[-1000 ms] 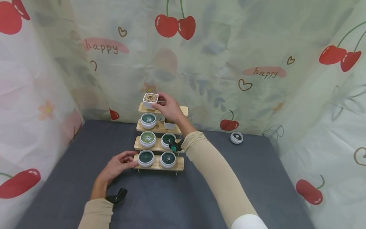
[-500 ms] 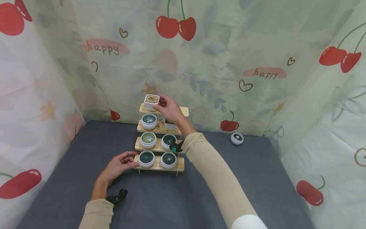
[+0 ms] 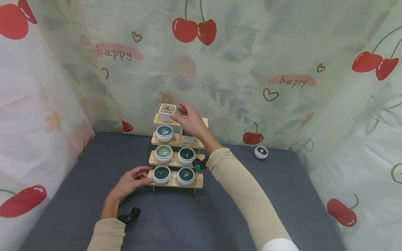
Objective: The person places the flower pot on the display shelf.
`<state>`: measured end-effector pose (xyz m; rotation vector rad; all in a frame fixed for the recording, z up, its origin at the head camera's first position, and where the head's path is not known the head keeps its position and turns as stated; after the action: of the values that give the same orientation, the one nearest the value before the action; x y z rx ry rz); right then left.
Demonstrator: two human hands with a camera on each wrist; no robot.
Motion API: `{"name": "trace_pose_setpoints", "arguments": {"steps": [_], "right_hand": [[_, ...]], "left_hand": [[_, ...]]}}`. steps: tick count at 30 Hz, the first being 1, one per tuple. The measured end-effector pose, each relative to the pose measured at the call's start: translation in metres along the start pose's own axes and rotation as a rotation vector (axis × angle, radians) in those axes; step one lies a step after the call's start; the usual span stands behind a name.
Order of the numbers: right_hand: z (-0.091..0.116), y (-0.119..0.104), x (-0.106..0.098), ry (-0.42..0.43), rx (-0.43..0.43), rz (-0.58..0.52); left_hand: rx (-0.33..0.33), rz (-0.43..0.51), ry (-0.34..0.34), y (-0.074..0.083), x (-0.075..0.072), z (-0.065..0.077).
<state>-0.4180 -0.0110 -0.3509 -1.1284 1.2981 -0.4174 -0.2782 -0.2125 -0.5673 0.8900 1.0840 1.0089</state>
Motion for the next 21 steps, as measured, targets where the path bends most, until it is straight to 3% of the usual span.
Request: {"name": "trace_pose_setpoints", "arguments": {"steps": [9, 17, 21], "right_hand": [[0.018, 0.006, -0.024, 0.072, -0.076, 0.016], [0.043, 0.034, -0.055, 0.147, -0.154, -0.046], [0.057, 0.054, -0.070, 0.196, -0.125, -0.014]], "left_hand": [[0.000, -0.002, 0.006, 0.000, 0.000, 0.000], [-0.003, -0.004, 0.002, -0.001, 0.001, -0.001], [-0.006, -0.009, 0.003, -0.001, 0.000, 0.000]]}}
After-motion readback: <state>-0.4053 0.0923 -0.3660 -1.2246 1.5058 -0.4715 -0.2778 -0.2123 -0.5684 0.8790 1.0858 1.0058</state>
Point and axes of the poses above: each hand's wrist, its own z-axis away from the middle knuckle, its own x-axis out of the palm, y = z × x, the point moved 9 cm from there along -z, towards the middle knuckle, and after that the axes turned 4 degrees about -x, right-handed, at the moved point
